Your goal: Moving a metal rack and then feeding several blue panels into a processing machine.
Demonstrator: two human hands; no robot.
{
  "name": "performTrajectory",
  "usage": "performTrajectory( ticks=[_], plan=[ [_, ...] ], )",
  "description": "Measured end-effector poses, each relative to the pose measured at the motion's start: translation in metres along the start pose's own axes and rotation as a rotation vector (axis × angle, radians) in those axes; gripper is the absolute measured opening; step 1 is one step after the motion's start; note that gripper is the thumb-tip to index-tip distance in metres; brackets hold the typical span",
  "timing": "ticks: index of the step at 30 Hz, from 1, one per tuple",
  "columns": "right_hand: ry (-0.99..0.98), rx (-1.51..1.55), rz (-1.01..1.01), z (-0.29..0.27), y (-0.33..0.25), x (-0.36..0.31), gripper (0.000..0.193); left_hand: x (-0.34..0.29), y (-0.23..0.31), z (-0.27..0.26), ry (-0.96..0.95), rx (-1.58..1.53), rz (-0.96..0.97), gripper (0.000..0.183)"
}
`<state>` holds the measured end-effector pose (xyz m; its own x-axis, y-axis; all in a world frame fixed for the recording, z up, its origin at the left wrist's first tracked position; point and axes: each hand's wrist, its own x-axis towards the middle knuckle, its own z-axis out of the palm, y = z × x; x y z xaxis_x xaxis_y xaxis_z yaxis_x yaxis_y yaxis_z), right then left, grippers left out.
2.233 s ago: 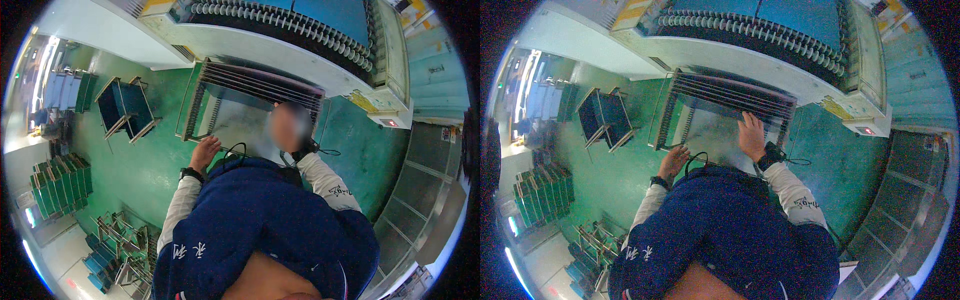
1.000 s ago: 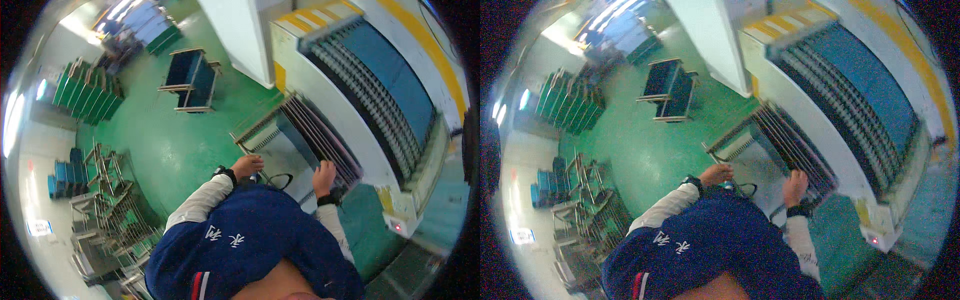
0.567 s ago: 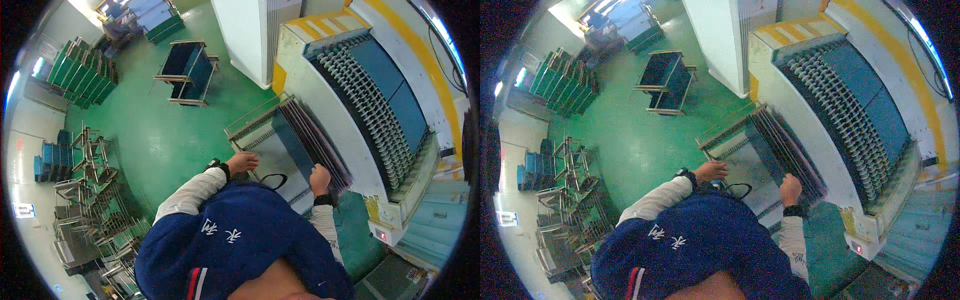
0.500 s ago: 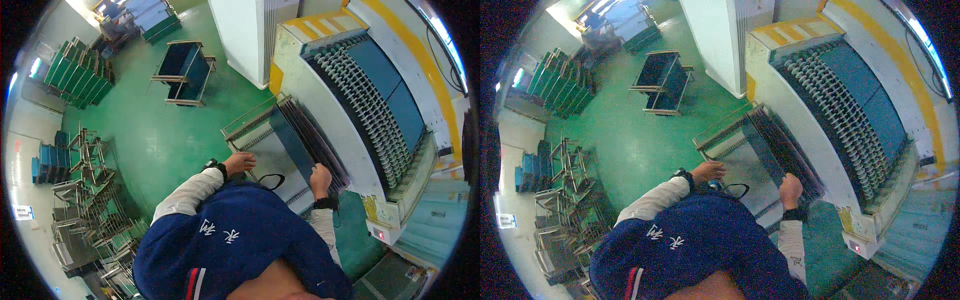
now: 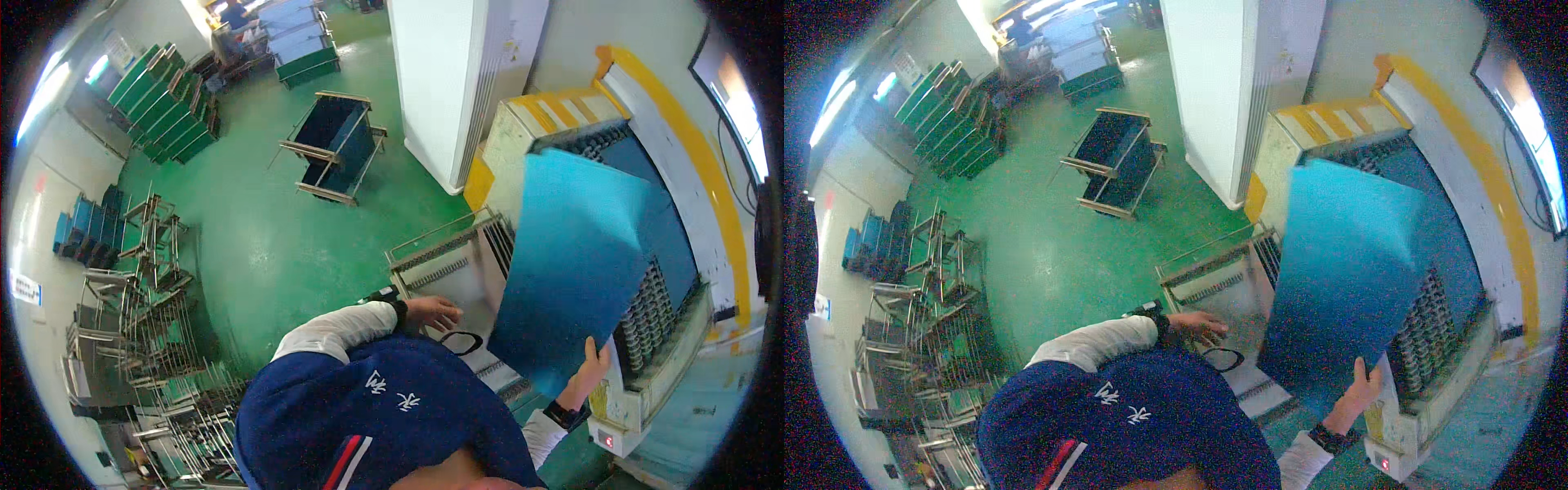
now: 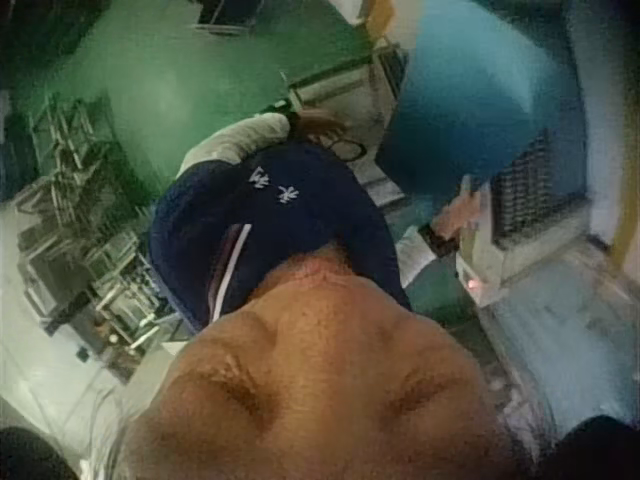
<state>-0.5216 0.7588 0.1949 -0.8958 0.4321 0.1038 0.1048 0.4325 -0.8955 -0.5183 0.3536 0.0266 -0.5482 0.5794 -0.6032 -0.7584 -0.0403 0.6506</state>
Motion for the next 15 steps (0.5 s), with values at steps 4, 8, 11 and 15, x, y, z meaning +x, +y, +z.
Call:
performTrajectory(
  ticks=[4, 8, 11, 15],
  plan=[
    [0.090, 0.360, 0.216, 0.021, -0.005, 0.000, 0.022, -0.009, 0.025, 0.027, -0.066, 0.124, -0.001, 0.070],
    [0.028, 0.629, 0.479, 0.040, -0.006, 0.002, 0.028, -0.026, 0.046, 0.036, -0.032, 0.107, 0.145, 0.055],
    [-0.144, 0.738, 0.543, 0.043, 0.004, 0.001, 0.033, -0.038, 0.062, 0.040, 0.129, 0.033, 0.118, 0.039],
    [-0.124, 0.958, 0.609, 0.041, 0.030, 0.009, 0.036, -0.056, 0.076, 0.049, 0.282, -0.161, 0.235, 0.030]
  ],
)
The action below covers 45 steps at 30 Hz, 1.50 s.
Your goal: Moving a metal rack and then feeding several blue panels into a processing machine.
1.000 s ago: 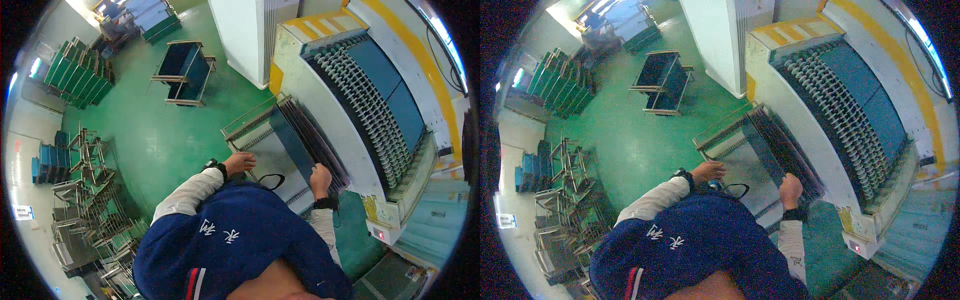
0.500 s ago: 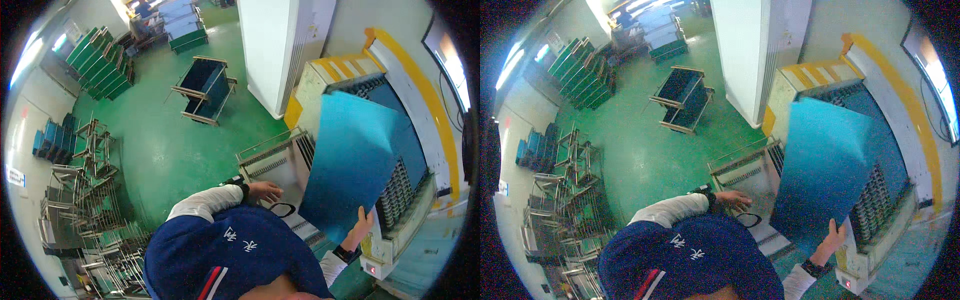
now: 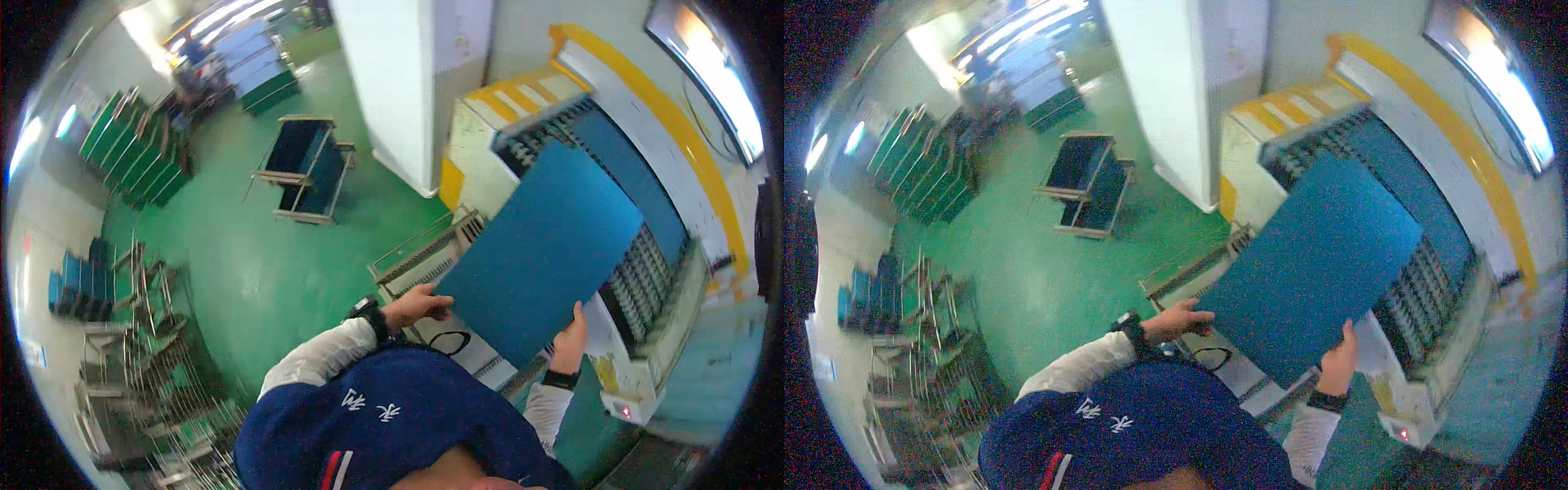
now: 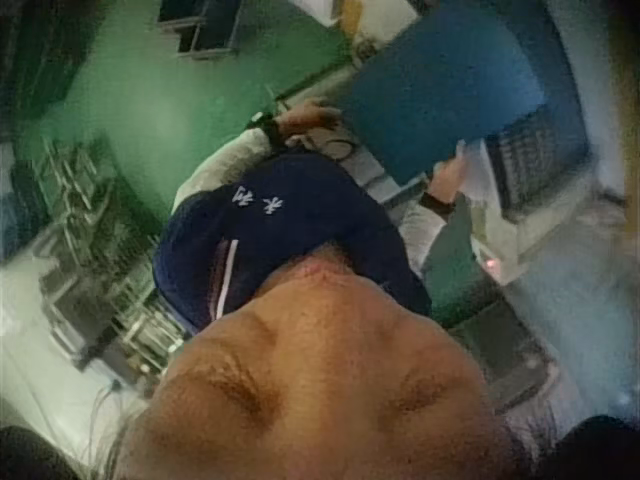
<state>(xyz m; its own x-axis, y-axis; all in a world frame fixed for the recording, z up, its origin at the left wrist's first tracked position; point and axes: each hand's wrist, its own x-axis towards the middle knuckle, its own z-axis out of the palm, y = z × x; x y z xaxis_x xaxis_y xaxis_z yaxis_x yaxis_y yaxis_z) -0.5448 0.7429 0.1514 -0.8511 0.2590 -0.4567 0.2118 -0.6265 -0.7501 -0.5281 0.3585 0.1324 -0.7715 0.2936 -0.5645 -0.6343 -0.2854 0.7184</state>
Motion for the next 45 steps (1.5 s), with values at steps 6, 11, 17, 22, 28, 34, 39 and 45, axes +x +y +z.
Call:
performTrajectory(
  ticks=[6, 11, 17, 22, 28, 34, 39, 45],
  plan=[
    [0.109, -0.315, -0.181, -0.028, -0.001, 0.011, 0.030, -0.004, 0.017, -0.022, 0.102, -0.001, 0.045, 0.025],
    [0.071, 0.110, -0.109, -0.039, -0.008, 0.008, 0.025, 0.002, 0.020, -0.037, -0.001, -0.272, 0.175, 0.022],
    [-0.004, -0.034, -0.320, -0.089, -0.028, 0.001, 0.024, 0.014, 0.041, -0.020, -0.022, -0.305, 0.209, 0.019],
    [0.023, 0.111, -0.298, -0.117, -0.063, -0.012, 0.026, 0.040, 0.068, -0.002, -0.072, -0.250, 0.226, 0.015],
    [0.178, -0.109, -0.488, -0.108, -0.063, -0.057, 0.031, 0.087, 0.088, 0.014, -0.171, -0.132, 0.314, 0.010],
    [0.044, 0.110, -0.169, -0.111, -0.019, -0.095, 0.036, 0.121, 0.102, 0.022, -0.165, -0.261, 0.180, 0.019],
    [0.218, 0.292, -0.282, -0.105, -0.015, -0.095, 0.032, 0.136, 0.116, 0.030, -0.084, -0.253, 0.189, 0.013],
    [0.165, 0.233, -0.293, -0.106, -0.034, -0.083, 0.019, 0.160, 0.129, 0.033, -0.165, -0.311, 0.142, 0.016]
  ],
)
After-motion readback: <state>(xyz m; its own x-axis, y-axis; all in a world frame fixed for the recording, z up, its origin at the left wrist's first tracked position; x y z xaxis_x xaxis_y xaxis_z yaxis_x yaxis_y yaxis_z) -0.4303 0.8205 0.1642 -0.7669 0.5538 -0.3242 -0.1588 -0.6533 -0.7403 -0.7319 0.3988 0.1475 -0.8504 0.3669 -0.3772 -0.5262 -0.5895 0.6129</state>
